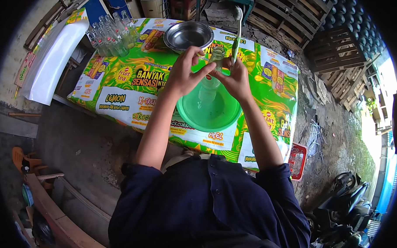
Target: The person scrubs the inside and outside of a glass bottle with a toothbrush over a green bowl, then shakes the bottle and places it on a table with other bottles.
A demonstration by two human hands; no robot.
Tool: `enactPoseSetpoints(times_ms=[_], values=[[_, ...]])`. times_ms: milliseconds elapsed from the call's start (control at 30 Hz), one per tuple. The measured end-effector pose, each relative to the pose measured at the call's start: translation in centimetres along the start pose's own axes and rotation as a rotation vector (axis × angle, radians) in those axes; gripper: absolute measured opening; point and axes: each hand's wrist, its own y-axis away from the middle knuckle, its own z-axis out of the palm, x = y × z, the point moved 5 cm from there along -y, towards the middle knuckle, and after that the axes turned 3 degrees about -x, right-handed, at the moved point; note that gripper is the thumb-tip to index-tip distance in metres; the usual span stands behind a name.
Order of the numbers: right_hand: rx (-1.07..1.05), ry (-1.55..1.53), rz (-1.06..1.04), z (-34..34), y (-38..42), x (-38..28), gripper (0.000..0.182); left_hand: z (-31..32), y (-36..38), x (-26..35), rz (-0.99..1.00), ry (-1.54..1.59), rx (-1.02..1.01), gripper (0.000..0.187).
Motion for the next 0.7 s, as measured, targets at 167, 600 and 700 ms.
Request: enactPoseSetpoints(times_ms=[167, 600, 700], values=[[-0.002, -0.095, 0.064, -0.1, -0.4, -1.6, 0.036, 6.6, 4.5, -5.8, 0.021, 0.312, -0.113, 0.072], [0.074, 0.302, 0.217, -4.3, 3.5, -1.4, 0.036, 1.9, 8.9, -6.8, -0.42, -0.046, -0.24, 0.043], [0.014, 0.291, 0.558, -5.2, 7.1, 1.2, 0.039, 1.4, 9.7, -7.2, -0.4, -0.195, -0.209, 0.043]])
